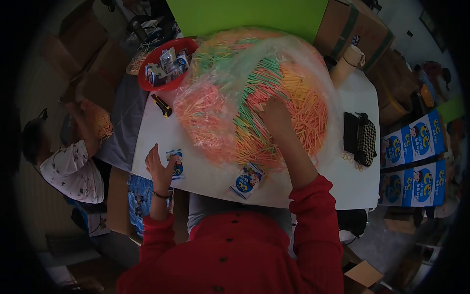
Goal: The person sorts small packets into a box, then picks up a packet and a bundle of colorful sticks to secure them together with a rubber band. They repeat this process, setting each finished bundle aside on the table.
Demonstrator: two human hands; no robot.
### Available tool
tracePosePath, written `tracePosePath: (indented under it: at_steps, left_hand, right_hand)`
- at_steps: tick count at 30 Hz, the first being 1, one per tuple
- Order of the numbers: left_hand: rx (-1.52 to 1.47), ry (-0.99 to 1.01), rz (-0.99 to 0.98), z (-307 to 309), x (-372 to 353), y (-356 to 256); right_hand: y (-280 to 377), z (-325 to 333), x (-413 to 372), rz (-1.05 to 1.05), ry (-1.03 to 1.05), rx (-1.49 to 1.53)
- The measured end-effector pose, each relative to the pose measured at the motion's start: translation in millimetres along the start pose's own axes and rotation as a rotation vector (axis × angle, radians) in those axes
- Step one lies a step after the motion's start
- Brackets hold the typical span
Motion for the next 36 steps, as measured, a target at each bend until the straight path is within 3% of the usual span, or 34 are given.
tracePosePath:
  at_steps: [3, 6, 9, 12, 14, 15, 17, 21, 23, 24, 27, 28, 29, 30, 31, 32, 36]
  left_hand:
    - [-0.009, -0.077, -0.053, 30.3, -0.8, -45.8]
    - [-0.218, 0.13, -0.329, 12.4, -23.9, -118.0]
    - [-0.399, 0.395, -0.413, -25.0, -47.4, -172.0]
    - [-0.26, 0.465, -0.425, -63.2, -58.1, -191.5]
    - [-0.278, 0.465, -0.431, -73.8, -61.6, -192.9]
    - [-0.287, 0.467, -0.428, -76.8, -61.9, -194.0]
    - [-0.313, 0.536, -0.411, -82.5, -61.2, -193.8]
    - [-0.419, 0.573, -0.402, -95.5, -61.1, -186.7]
    - [-0.514, 0.523, -0.387, -92.9, -57.8, -183.4]
    - [-0.612, 0.463, -0.367, -83.9, -52.8, -183.1]
    - [-0.554, 0.305, -0.314, -57.9, -40.1, -180.4]
    - [-0.557, 0.303, -0.318, -57.9, -38.3, -182.4]
    - [-1.053, 0.481, 0.005, -73.9, -37.6, -172.3]
    - [-1.532, 0.644, 0.365, -90.8, -44.4, -170.2]
    - [-1.534, 0.637, 0.371, -90.0, -40.9, -169.2]
    - [-1.622, 0.733, 0.522, -96.5, -42.9, -167.6]
    - [-1.904, 0.936, 0.937, -100.1, -54.8, -180.4]
  right_hand:
    - [-16.2, -34.4, 14.6, 0.066, 0.128, -0.13]
    - [-25.5, -57.1, 16.9, 0.172, 0.228, -0.312]
    - [6.1, -10.3, -7.1, 0.359, 0.062, -0.329]
    - [-9.4, 17.0, -23.1, 0.264, -0.072, -0.098]
    - [-21.8, 31.7, -53.0, -0.136, 0.043, 0.839]
    - [-22.5, 29.2, -69.3, -0.14, 0.036, 0.83]
    - [-35.3, 20.0, -104.7, -0.173, -0.141, 1.229]
    - [-54.7, -22.0, -149.2, -0.24, -0.155, 1.353]
    - [-58.4, -29.4, -156.9, -0.118, -0.071, 1.041]
    - [-60.7, -30.1, -159.5, -0.127, -0.078, 1.048]
    - [-59.6, -23.5, -153.7, -0.07, -0.111, 1.189]
    - [-68.9, -24.0, -154.3, -0.21, -0.178, 1.355]
    - [-77.8, -25.5, -156.8, -0.355, -0.243, 1.515]
    - [-76.2, -18.5, -155.0, -0.353, -0.24, 1.512]
    - [-77.2, -14.9, -155.1, -0.405, -0.267, 1.672]
    - [-76.4, -13.4, -155.5, -0.458, -0.293, 1.834]
    - [-68.3, -8.2, -157.3, -0.54, -0.367, 1.968]
Point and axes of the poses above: each hand's wrist, its own x-axis towards the middle knuckle, its own z-axis out of the back of the hand, y = z × x, the point moved 8 cm from there along x, towards the middle knuckle, and after that the axes turned 4 degrees about x, right-handed, at the moved point
